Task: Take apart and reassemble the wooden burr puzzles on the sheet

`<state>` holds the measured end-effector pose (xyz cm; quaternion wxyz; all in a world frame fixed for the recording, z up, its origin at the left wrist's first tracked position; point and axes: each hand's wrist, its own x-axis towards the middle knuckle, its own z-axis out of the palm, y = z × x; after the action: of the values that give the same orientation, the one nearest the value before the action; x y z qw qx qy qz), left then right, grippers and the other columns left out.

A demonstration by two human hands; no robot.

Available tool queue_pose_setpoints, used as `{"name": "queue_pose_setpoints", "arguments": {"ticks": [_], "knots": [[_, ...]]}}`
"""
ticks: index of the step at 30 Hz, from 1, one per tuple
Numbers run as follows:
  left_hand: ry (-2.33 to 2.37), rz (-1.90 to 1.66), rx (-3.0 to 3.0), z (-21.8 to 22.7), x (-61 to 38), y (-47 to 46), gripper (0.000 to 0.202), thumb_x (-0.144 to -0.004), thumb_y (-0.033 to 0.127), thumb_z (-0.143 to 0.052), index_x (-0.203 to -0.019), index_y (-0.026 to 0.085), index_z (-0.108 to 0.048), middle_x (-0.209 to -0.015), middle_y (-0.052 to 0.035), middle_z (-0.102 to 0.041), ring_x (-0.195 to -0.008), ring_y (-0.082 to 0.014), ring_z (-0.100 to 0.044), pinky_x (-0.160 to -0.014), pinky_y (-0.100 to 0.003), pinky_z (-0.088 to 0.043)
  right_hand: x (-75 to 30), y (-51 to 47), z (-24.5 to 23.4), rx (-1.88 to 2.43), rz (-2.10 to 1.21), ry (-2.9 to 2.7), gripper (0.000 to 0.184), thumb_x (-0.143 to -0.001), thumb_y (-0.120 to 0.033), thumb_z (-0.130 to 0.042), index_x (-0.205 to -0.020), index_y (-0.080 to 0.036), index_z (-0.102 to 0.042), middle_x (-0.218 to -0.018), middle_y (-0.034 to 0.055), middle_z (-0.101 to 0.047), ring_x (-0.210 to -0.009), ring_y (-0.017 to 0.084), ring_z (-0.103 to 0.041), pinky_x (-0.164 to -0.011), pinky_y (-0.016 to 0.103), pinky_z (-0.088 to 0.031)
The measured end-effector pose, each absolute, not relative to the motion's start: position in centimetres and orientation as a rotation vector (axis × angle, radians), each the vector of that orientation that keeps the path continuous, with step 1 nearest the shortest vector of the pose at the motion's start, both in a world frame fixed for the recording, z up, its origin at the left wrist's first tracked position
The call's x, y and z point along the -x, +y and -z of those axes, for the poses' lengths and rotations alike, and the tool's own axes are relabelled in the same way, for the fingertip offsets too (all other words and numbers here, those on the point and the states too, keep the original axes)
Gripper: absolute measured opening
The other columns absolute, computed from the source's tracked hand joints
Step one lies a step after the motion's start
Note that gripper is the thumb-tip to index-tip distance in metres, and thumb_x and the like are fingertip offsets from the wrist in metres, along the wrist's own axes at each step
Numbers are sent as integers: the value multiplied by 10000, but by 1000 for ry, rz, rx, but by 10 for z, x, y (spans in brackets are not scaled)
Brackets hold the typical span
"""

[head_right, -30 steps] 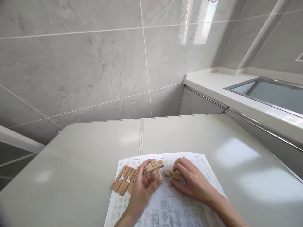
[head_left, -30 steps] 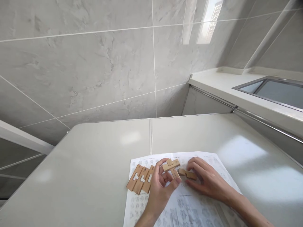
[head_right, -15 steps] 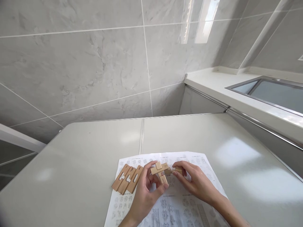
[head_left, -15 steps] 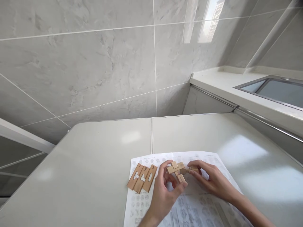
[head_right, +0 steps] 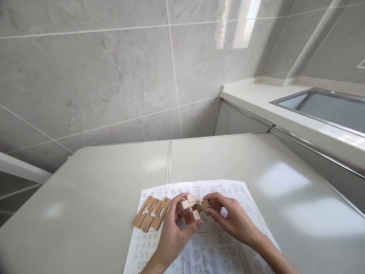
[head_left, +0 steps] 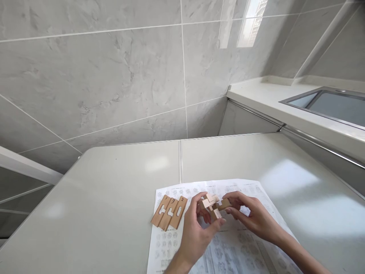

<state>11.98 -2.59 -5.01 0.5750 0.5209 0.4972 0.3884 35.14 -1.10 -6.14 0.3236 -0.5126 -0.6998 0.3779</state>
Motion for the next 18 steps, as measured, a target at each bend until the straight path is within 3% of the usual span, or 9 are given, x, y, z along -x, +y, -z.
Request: {"name": "queue_pose_setpoints", "arguments": {"ticks": [4,8,18], "knots": [[1145,-906,-1242,46,-119,-25,707,-811,473,-963,-1412,288,-640,-1179,-76,-761,-1023,-279,-700,-936,-393,-584,-348,-14,60,1300,-1008,-1866,180,-1085,-354,-616,-1225,-278,-700,-818,13,-738,-699,199,-667,-529,263,-459],[1127,-909,-1261,45,-119,-22,699,-801,466,-971,-1401,283,-661,-1225,-82,-766,-1050,-289,-710,-949,-405,-594,-347,-15,60,1291,-970,-1883,196,-1083,-344,-620,-1249,-282,-704,-780,-1,-728,-668,190,-661,-510,255,-444],[1118,-887,-1295,48,-117,-23,712,-802,526,-962,-1424,328,-678,-1215,-75,-719,-1056,-282,-677,-954,-395,-588,-343,-13,54,1285,-993,-1894,184,-1089,-336,-607,-1219,-286,-726,-779,-3,-703,-674,190,-620,-556,271,-447]]}}
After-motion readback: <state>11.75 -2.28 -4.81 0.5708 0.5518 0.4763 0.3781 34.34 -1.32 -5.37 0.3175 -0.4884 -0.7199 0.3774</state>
